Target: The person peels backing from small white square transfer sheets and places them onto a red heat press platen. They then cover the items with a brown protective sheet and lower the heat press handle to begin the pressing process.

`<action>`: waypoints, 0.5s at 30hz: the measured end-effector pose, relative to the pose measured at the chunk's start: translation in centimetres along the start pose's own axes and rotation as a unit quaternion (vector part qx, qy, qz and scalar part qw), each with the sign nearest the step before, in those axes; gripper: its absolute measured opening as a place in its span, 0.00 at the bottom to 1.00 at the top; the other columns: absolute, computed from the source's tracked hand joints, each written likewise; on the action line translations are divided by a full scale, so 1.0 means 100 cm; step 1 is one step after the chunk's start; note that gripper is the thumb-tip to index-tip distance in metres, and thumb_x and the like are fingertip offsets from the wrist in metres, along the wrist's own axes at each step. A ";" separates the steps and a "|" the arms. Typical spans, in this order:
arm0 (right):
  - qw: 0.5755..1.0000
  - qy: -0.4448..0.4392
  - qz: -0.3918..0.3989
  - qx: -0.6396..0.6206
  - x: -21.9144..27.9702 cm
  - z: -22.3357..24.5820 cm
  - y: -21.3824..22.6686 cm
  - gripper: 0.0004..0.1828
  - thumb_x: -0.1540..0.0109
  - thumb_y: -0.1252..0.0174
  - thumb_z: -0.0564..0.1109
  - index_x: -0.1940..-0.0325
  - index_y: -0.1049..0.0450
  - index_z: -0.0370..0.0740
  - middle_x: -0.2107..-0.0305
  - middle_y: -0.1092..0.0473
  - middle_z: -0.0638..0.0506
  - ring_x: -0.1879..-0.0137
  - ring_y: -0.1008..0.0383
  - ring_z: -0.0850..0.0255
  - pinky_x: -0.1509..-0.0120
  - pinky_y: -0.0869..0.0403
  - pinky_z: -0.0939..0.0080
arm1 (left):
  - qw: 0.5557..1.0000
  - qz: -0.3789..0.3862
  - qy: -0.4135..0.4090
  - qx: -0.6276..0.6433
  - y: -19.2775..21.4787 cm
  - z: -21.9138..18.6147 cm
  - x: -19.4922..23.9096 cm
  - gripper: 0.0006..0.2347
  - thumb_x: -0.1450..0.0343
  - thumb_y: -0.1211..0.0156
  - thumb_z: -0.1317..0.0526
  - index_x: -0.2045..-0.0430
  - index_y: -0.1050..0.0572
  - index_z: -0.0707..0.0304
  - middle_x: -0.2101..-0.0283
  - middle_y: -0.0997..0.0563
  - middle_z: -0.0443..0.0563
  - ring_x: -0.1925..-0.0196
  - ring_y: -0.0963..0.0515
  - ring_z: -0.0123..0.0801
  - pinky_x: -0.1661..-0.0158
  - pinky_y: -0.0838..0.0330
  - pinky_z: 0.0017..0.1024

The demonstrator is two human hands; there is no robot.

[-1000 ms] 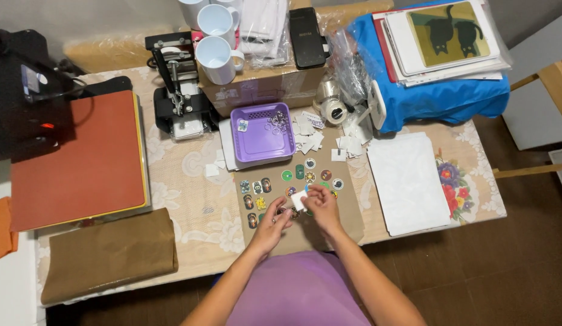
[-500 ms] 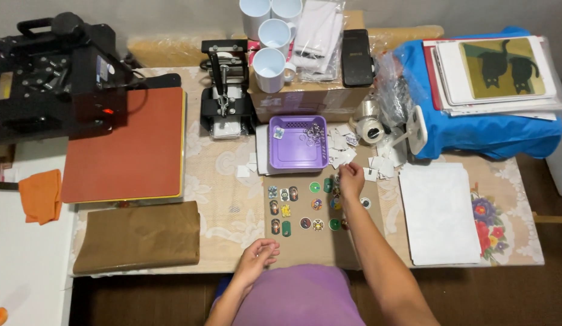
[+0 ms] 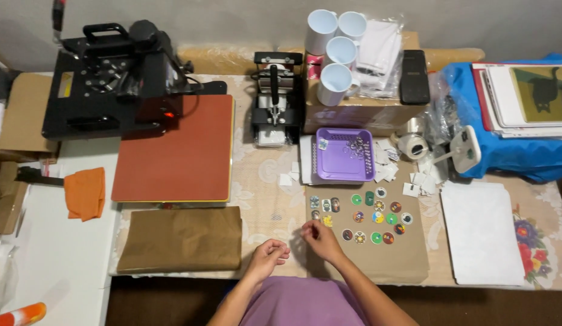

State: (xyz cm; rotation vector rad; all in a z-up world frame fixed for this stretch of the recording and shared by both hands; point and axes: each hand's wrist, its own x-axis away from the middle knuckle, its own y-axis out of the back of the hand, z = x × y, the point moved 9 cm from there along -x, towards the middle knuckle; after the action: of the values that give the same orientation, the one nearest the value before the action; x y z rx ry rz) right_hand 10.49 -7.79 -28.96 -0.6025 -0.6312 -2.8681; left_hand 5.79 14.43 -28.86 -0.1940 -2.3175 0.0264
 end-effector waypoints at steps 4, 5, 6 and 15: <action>0.996 0.021 0.083 0.031 0.007 0.028 -0.071 0.09 0.33 0.36 0.42 0.49 0.18 0.50 0.63 0.17 0.59 0.57 0.20 0.65 0.49 0.25 0.62 | 0.999 -0.008 -0.027 0.024 0.064 0.004 -0.007 0.05 0.22 0.33 0.61 0.59 0.16 0.63 0.59 0.07 0.58 0.55 0.08 0.37 0.53 0.15 0.30; 0.995 0.018 0.097 0.029 0.009 0.034 -0.088 0.08 0.32 0.35 0.42 0.49 0.18 0.49 0.62 0.17 0.58 0.57 0.20 0.65 0.49 0.26 0.62 | 0.999 -0.011 -0.030 0.013 0.081 0.000 -0.005 0.06 0.22 0.34 0.61 0.59 0.16 0.63 0.58 0.08 0.56 0.54 0.08 0.36 0.52 0.15 0.30; 0.993 0.015 0.111 0.027 0.010 0.040 -0.103 0.08 0.32 0.34 0.42 0.49 0.18 0.49 0.61 0.17 0.58 0.57 0.21 0.64 0.49 0.26 0.63 | 0.999 -0.015 -0.032 0.002 0.096 -0.005 -0.002 0.06 0.22 0.35 0.60 0.59 0.16 0.63 0.58 0.08 0.55 0.53 0.07 0.35 0.51 0.14 0.30; 0.991 -0.072 -0.037 -0.103 -0.002 0.079 -0.112 0.08 0.28 0.38 0.42 0.47 0.17 0.44 0.62 0.19 0.54 0.58 0.21 0.65 0.50 0.20 0.64 | 0.998 -0.054 -0.028 0.018 0.230 0.015 -0.020 0.08 0.23 0.32 0.62 0.58 0.15 0.68 0.58 0.07 0.63 0.57 0.08 0.40 0.55 0.15 0.32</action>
State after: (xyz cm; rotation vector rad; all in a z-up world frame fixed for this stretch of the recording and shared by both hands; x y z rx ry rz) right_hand 10.98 5.74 -26.65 -0.8381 -0.3837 -3.0039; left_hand 9.09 36.91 -33.13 -0.0511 -2.3787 0.0191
